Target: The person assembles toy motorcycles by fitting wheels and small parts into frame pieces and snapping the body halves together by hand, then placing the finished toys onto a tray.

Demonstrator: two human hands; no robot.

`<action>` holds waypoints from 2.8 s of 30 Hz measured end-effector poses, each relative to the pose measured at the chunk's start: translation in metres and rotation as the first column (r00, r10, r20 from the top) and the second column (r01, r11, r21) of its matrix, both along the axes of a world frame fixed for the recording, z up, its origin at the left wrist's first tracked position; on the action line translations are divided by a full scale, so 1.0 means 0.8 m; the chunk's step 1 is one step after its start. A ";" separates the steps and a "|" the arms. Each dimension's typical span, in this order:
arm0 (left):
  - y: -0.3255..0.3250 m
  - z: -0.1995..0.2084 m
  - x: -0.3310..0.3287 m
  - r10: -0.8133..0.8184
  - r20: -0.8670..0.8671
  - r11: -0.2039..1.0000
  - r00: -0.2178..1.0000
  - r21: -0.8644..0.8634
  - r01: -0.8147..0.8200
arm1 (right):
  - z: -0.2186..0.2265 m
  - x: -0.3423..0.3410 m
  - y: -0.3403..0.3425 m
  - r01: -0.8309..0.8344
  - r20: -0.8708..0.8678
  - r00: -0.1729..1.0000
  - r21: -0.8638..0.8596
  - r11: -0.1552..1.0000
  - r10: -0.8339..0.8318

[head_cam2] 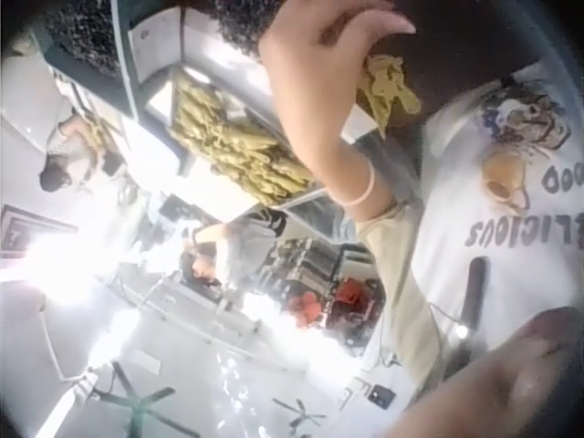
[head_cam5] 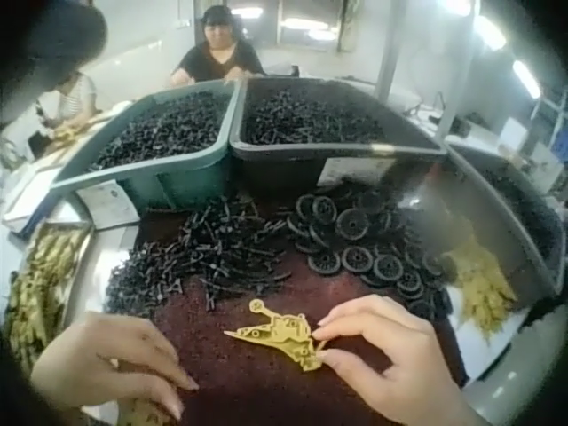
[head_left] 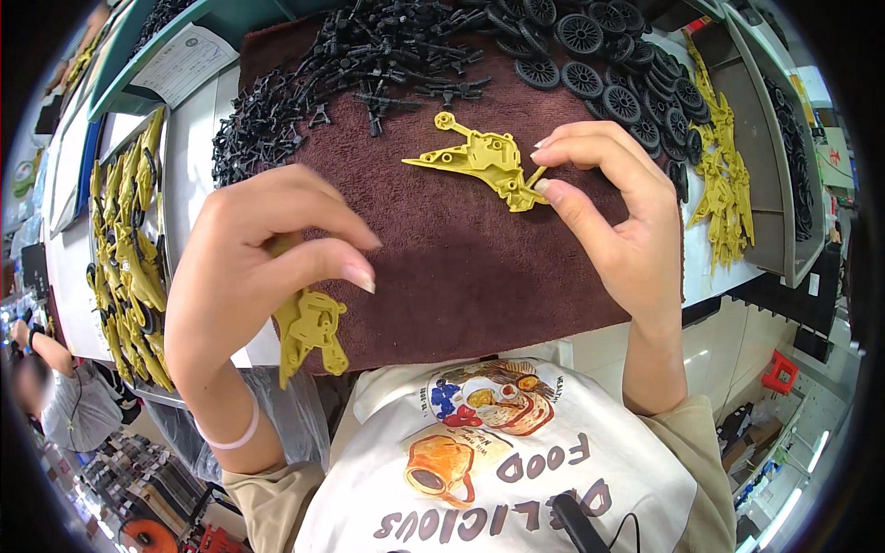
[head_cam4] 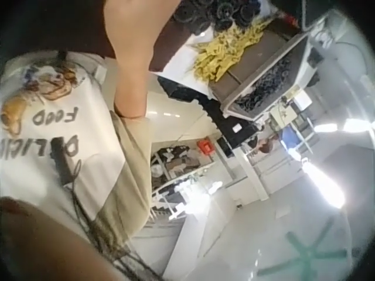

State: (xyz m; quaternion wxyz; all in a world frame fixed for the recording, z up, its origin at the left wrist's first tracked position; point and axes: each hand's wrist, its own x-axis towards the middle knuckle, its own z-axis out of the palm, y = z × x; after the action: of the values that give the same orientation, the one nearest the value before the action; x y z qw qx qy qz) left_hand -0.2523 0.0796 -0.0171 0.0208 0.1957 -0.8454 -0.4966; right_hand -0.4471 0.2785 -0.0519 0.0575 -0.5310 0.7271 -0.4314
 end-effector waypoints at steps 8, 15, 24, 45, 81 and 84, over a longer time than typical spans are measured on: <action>0.023 -0.014 -0.026 -0.131 -0.137 0.867 0.982 -0.496 0.047 | -0.002 -0.010 0.009 -0.004 -0.011 1.000 0.013 1.000 0.004; 0.062 -0.022 0.020 0.164 -0.021 0.838 0.986 -0.524 -0.151 | -0.007 -0.022 0.009 -0.021 -0.025 0.999 0.046 0.999 0.022; 0.068 -0.036 0.016 -0.017 0.001 0.846 1.000 -0.533 0.015 | -0.002 -0.025 0.005 -0.086 -0.056 0.994 0.098 0.992 0.091; -0.001 -0.065 -0.217 -0.483 -0.350 0.685 0.803 -0.722 0.097 | 0.014 -0.145 -0.038 0.041 -0.557 0.816 0.324 0.945 0.155; 0.004 0.018 -0.083 -0.215 -0.461 0.813 0.861 -0.573 -0.104 | 0.012 -0.161 0.027 0.084 -0.199 0.978 0.075 0.994 -0.068; 0.031 0.018 -0.018 -0.171 -0.473 0.820 0.864 -0.555 -0.141 | 0.037 -0.117 0.036 0.056 0.177 0.982 0.045 0.997 -0.063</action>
State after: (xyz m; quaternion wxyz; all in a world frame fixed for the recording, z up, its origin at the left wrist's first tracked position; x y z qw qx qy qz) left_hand -0.2664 0.1045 -0.0029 0.2939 0.0371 -0.9210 -0.2529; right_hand -0.5404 0.3076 -0.0221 0.1197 -0.4670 0.7431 -0.4641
